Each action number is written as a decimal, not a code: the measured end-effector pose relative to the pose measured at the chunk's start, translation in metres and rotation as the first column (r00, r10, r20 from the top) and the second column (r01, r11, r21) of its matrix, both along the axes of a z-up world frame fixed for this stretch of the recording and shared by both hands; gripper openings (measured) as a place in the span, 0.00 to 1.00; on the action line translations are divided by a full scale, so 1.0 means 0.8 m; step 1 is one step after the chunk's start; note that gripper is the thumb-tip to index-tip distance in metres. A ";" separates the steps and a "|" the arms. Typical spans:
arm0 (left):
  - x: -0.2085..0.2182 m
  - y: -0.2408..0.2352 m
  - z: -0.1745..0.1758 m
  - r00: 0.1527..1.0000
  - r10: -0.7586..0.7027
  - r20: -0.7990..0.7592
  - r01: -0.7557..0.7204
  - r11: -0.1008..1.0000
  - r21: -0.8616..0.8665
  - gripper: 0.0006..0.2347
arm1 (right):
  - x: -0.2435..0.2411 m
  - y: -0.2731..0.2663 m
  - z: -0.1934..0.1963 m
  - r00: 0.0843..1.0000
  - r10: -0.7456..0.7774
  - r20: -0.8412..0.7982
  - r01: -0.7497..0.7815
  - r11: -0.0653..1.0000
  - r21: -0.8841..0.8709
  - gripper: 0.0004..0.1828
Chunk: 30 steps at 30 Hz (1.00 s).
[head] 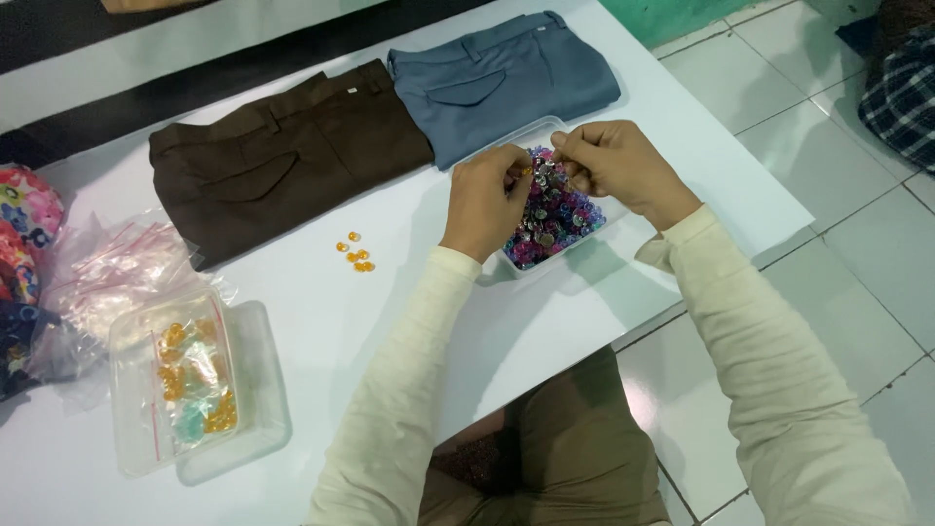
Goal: Picking small decorative buttons from a container and placing them into a small plastic bag
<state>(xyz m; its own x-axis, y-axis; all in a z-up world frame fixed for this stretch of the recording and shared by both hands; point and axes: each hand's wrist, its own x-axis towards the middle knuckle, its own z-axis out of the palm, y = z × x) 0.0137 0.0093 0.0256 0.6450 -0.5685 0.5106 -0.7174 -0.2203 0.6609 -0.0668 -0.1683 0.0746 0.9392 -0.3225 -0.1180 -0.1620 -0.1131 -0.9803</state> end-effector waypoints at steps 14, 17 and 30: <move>-0.057 0.101 -0.044 0.953 0.274 0.130 -0.224 0.925 -0.306 0.07 | -0.033 0.087 0.010 0.958 0.274 0.086 -0.286 0.936 0.206 0.13; -0.067 0.157 -0.050 0.950 0.301 0.084 -0.274 0.931 -0.239 0.09 | -0.035 0.139 0.000 0.898 0.417 0.142 -0.430 0.899 0.079 0.13; -0.055 0.249 -0.086 0.769 0.618 -0.165 -0.580 0.783 0.225 0.04 | 0.038 0.254 -0.121 0.888 0.453 0.083 -0.331 0.753 -0.569 0.08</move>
